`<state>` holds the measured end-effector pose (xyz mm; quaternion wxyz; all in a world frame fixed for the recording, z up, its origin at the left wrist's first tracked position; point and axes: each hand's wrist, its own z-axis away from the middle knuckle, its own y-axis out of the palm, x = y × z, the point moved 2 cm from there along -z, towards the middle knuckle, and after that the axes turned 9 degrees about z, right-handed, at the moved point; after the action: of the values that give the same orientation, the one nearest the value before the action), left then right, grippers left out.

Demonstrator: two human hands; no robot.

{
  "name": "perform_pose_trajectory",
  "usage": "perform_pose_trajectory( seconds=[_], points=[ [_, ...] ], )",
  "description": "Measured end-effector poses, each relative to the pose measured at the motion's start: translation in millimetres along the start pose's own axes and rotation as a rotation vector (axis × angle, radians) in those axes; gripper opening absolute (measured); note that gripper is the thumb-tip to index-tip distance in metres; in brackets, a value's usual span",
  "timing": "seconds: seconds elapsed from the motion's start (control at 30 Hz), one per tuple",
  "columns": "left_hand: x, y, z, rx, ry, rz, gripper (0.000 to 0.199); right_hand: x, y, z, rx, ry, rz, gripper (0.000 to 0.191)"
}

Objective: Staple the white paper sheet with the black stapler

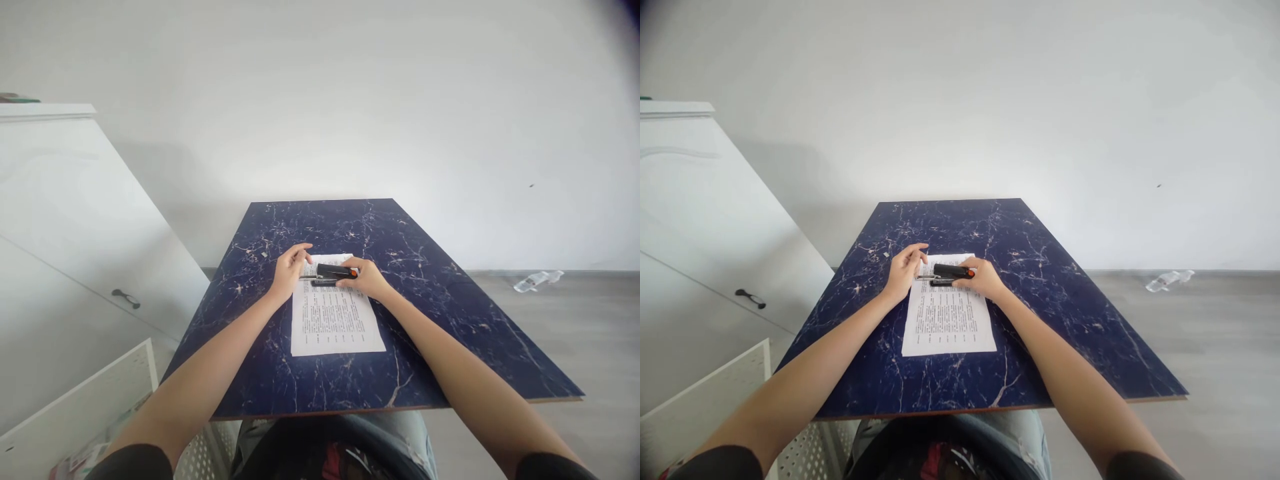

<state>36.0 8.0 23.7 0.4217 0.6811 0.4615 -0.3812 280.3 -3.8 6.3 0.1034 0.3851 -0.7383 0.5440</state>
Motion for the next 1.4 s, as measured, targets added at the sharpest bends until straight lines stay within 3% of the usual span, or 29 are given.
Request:
perform_pose_trajectory(
  seconds=[0.07,0.13,0.3,0.43,0.6,0.7,0.8,0.9,1.0,1.1,1.23,1.4],
  points=[
    [-5.9,9.8,8.0,0.103,-0.026,-0.031,0.04,9.7,-9.0,0.9,-0.087,-0.118,0.031,0.055],
    [-9.4,19.2,15.9,0.199,-0.069,-0.027,0.046,21.2,-16.5,3.1,-0.182,-0.227,0.058,0.056],
    [-8.1,34.2,29.7,0.391,-0.125,-0.043,0.047,45.6,-15.9,8.3,-0.202,-0.423,0.075,0.019],
    [-4.2,34.7,32.4,0.437,-0.13,-0.063,0.043,54.9,-13.4,9.7,-0.222,-0.5,0.031,0.016],
    [0.2,36.5,34.9,0.444,-0.141,-0.038,0.043,60.4,-14.3,10.9,-0.203,-0.47,0.017,0.016],
    [3.1,32.2,33.1,0.433,-0.057,-0.115,0.048,59.1,-18.3,9.3,-0.249,-0.44,-0.03,0.012],
    [0.2,12.1,21.1,0.336,0.222,-0.405,0.033,38.4,-32.1,3.8,-0.399,-0.303,-0.042,0.009],
    [-6.1,-23.4,-0.6,0.054,0.424,-0.825,0.021,-9.4,-52.8,-0.3,-0.513,-0.025,0.025,0.015],
    [-5.1,-60.0,-22.4,-0.19,0.353,-1.12,0.021,-69.6,-72.2,3.6,-0.572,0.333,0.016,0.024],
    [8.5,-85.6,-34.8,-0.307,0.161,-1.283,0.026,-115.9,-83.9,13.2,-0.65,0.625,-0.047,0.027],
    [32.2,-98.2,-39.1,-0.21,-0.095,-1.418,0.043,-144.2,-86.8,19.4,-0.662,0.78,0.008,0.023],
    [35.3,-99.2,-40.3,-0.095,-0.054,-1.443,0.043,-153.6,-85.6,18.0,-0.655,0.796,0.127,0.022]
  ],
)
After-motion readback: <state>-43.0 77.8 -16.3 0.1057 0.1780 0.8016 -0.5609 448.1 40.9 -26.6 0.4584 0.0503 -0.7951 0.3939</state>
